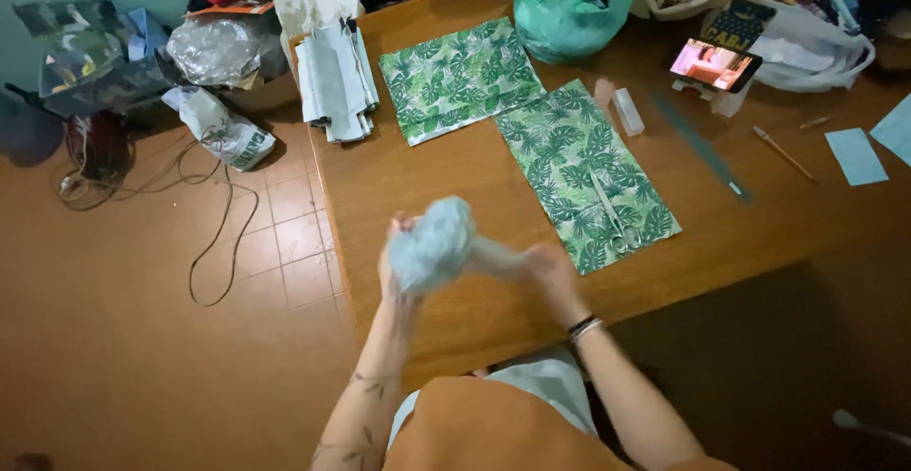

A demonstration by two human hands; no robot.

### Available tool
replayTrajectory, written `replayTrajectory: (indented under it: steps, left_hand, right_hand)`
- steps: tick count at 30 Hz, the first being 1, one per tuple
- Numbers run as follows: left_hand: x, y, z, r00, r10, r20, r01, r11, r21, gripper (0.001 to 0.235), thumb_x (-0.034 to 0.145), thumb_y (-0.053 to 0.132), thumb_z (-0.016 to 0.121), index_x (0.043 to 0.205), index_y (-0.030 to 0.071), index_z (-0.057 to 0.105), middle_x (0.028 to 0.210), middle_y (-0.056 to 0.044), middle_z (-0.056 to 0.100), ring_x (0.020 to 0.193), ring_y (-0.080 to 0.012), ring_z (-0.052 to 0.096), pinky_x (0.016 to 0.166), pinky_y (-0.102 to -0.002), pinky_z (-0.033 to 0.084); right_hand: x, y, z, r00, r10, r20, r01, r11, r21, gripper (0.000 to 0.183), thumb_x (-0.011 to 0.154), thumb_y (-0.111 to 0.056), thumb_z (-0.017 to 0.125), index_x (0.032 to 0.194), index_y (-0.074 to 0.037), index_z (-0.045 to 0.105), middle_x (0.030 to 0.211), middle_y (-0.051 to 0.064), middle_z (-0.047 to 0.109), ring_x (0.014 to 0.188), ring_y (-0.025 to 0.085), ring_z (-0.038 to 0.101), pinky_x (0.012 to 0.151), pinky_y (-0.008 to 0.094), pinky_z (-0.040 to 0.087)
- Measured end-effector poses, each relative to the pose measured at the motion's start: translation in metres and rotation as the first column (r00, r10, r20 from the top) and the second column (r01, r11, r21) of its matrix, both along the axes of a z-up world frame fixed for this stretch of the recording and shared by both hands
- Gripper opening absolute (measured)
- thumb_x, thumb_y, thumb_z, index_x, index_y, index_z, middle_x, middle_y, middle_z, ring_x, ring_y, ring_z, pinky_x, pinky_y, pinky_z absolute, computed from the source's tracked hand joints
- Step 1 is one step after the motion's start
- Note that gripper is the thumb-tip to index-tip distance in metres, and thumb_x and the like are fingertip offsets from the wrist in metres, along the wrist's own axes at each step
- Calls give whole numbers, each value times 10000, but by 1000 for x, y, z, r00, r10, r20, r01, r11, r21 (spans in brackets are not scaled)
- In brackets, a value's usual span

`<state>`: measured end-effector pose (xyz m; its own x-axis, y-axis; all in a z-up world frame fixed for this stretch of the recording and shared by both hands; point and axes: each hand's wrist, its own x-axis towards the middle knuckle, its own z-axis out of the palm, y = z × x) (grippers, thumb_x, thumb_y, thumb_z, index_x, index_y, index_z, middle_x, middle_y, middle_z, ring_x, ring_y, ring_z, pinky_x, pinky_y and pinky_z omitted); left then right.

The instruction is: Measuring fabric with a ruler, marking cutting lines with a pen, and cutting the fabric with scissors.

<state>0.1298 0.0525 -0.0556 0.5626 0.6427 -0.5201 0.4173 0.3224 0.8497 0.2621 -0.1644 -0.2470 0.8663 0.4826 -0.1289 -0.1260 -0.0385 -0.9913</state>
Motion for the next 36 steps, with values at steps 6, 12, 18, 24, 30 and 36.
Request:
replayTrajectory:
  steps: [6, 12, 18, 24, 30, 36]
  left_hand:
    - [-29, -3, -35, 992, 115, -60, -27, 635, 772, 205, 881, 230, 721, 805, 69, 619, 724, -183, 667, 777, -337, 699, 620, -411, 515]
    - [-47, -48, 21, 881, -355, 312, 404, 909, -106, 92, 837, 227, 650, 898, 177, 604, 739, 45, 524, 657, -69, 505, 577, -225, 367]
    - [-40, -58, -13, 700, -242, 672, 532, 804, -265, 95, 845, 4, 722, 914, -14, 660, 805, -192, 734, 741, -219, 728, 666, -298, 571]
    - [-32, -28, 19, 776, -500, 386, 615, 735, -284, 89, 856, 189, 709, 772, 161, 709, 580, 105, 629, 489, 19, 563, 460, -140, 409]
    - [-4, -20, -38, 937, -337, 89, 324, 936, 136, 401, 1000, 461, 639, 734, 192, 772, 668, 60, 610, 702, -84, 512, 613, -233, 406]
    - [23, 1, -41, 998, 57, -25, -42, 911, 410, 320, 757, 340, 909, 1012, 172, 810, 1049, -1, 770, 894, -227, 750, 800, -321, 593]
  right_hand:
    - [-74, 41, 163, 735, 671, 99, -667, 741, -75, 380, 741, 22, 765, 1093, -123, 766, 934, 54, 780, 901, 155, 722, 854, 339, 568]
    - [-20, 56, 135, 904, 410, 123, -411, 911, -17, 350, 768, 131, 653, 1000, -110, 759, 890, 29, 756, 896, 140, 704, 885, 314, 555]
    - [-18, 53, 161, 544, 767, -339, -607, 639, 472, 546, 790, -26, 396, 1311, 30, 552, 1278, 167, 649, 813, 152, 689, 514, 227, 587]
    - [0, 47, 158, 475, 876, -83, -792, 467, 392, 797, 773, -297, 640, 1476, -8, 402, 1134, 167, 597, 682, 156, 627, 571, 291, 555]
    - [-3, 72, 177, 735, 655, 174, -643, 755, -126, 603, 792, -314, 793, 1350, -166, 620, 1131, 50, 711, 1032, 184, 639, 891, 336, 493]
    - [15, 92, 145, 804, 420, 420, -339, 905, -257, 472, 703, -297, 890, 1152, -263, 749, 964, -35, 562, 808, 141, 622, 774, 277, 535]
